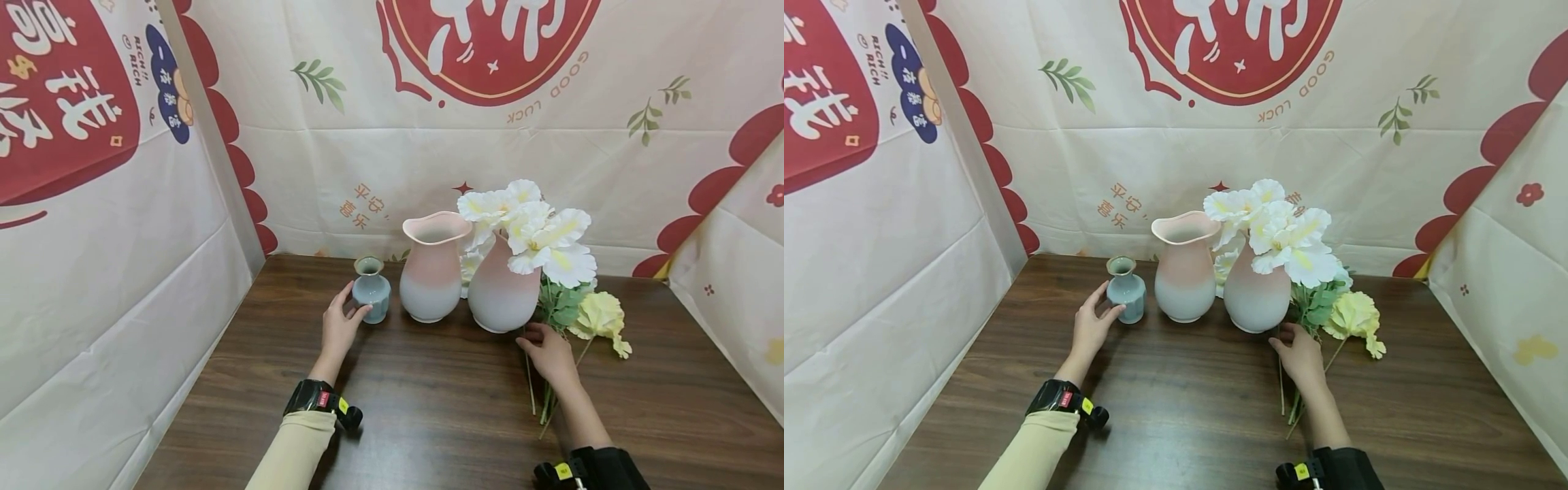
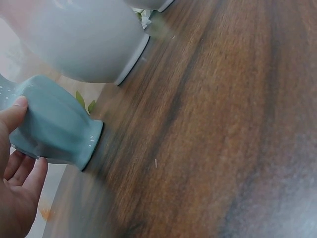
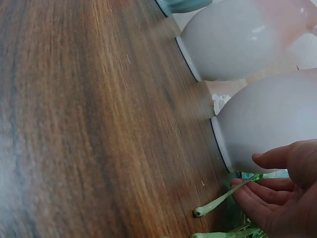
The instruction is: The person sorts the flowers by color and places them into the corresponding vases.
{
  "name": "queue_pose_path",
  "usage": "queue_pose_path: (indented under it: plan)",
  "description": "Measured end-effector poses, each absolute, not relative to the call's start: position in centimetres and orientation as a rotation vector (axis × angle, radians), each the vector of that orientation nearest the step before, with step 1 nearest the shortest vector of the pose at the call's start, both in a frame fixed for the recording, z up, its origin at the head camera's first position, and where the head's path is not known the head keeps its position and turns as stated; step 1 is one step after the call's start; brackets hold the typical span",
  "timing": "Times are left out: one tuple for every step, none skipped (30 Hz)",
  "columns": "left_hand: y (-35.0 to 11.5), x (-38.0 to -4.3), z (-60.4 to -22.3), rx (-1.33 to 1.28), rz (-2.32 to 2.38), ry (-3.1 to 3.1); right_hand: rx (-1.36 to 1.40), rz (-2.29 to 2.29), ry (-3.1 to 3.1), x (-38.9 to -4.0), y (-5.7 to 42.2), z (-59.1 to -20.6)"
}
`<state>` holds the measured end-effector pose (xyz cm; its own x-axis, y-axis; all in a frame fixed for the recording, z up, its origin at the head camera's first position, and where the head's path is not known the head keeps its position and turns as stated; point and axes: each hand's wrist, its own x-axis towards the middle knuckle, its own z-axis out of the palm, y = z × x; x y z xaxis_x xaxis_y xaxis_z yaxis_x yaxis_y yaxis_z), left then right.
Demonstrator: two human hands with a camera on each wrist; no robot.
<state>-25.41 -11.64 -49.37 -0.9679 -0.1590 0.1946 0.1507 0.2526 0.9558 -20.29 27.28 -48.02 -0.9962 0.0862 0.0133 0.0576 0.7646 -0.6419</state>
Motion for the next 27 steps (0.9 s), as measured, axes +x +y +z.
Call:
queue_pose_path:
  plan:
    - [-11.65,-25.4,-49.39,0.006,-1.782,-2.272,-0.117,1.057,-2.91,-20.31,27.3,-48.06]
    - [-11.65,-25.4,-49.41,0.006,-1.785,-2.27,-0.114,1.062,-2.907,-20.31,27.32,-48.09]
    - [-11.66,-25.41,-49.43,0.006,-1.786,-2.269,-0.112,1.07,-2.904,-20.33,27.33,-48.12]
    - [-11.67,-25.42,-49.44,0.004,-1.787,-2.269,-0.109,1.073,-2.902,-20.33,27.34,-48.13]
    - [-11.67,-25.43,-49.45,0.003,-1.785,-2.27,-0.109,1.08,-2.901,-20.34,27.36,-48.14]
    - [-11.67,-25.44,-49.47,0.004,-1.784,-2.27,-0.109,1.088,-2.899,-20.34,27.37,-48.16]
    - [-11.67,-25.44,-49.48,0.004,-1.783,-2.27,-0.112,1.097,-2.896,-20.34,27.38,-48.16]
    - [-11.67,-25.46,-49.49,0.005,-1.779,-2.272,-0.115,1.11,-2.892,-20.35,27.38,-48.16]
    - [-11.66,-25.47,-49.49,0.007,-1.777,-2.272,-0.121,1.121,-2.888,-20.35,27.37,-48.16]
    - [-11.65,-25.48,-49.5,0.008,-1.774,-2.273,-0.126,1.136,-2.882,-20.35,27.36,-48.17]
    - [-11.65,-25.49,-49.52,0.01,-1.773,-2.274,-0.131,1.167,-2.871,-20.36,27.35,-48.18]
    - [-11.64,-25.5,-49.52,0.008,-1.772,-2.274,-0.136,1.198,-2.861,-20.37,27.33,-48.19]
    - [-11.64,-25.51,-49.53,0.008,-1.772,-2.275,-0.143,1.233,-2.847,-20.39,27.32,-48.21]
    - [-11.64,-25.52,-49.54,0.008,-1.771,-2.275,-0.148,1.268,-2.834,-20.41,27.3,-48.23]
    - [-11.63,-25.53,-49.55,0.008,-1.772,-2.276,-0.153,1.306,-2.82,-20.43,27.3,-48.25]
    - [-11.63,-25.53,-49.55,0.007,-1.772,-2.277,-0.155,1.333,-2.811,-20.45,27.3,-48.27]
    - [-11.63,-25.53,-49.55,0.007,-1.772,-2.278,-0.159,1.36,-2.801,-20.46,27.32,-48.29]
    - [-11.63,-25.52,-49.55,0.006,-1.772,-2.28,-0.165,1.372,-2.798,-20.46,27.33,-48.31]
    - [-11.63,-25.51,-49.54,0.009,-1.772,-2.282,-0.171,1.382,-2.796,-20.46,27.36,-48.32]
    - [-11.62,-25.5,-49.52,0.01,-1.772,-2.284,-0.176,1.384,-2.797,-20.44,27.39,-48.34]
    - [-11.62,-25.49,-49.51,0.01,-1.772,-2.286,-0.182,1.388,-2.799,-20.43,27.42,-48.34]
    - [-11.63,-25.48,-49.5,0.011,-1.772,-2.288,-0.186,1.387,-2.803,-20.43,27.46,-48.34]
    - [-11.64,-25.47,-49.5,0.011,-1.772,-2.29,-0.192,1.391,-2.804,-20.43,27.5,-48.34]
    - [-11.65,-25.46,-49.49,0.011,-1.772,-2.292,-0.197,1.392,-2.807,-20.44,27.53,-48.32]
    - [-11.66,-25.46,-49.49,0.011,-1.772,-2.291,-0.2,1.397,-2.807,-20.46,27.57,-48.31]
    - [-11.67,-25.46,-49.5,0.01,-1.771,-2.292,-0.203,1.403,-2.804,-20.48,27.6,-48.28]
    - [-11.68,-25.45,-49.5,0.009,-1.77,-2.292,-0.206,1.413,-2.8,-20.49,27.64,-48.23]
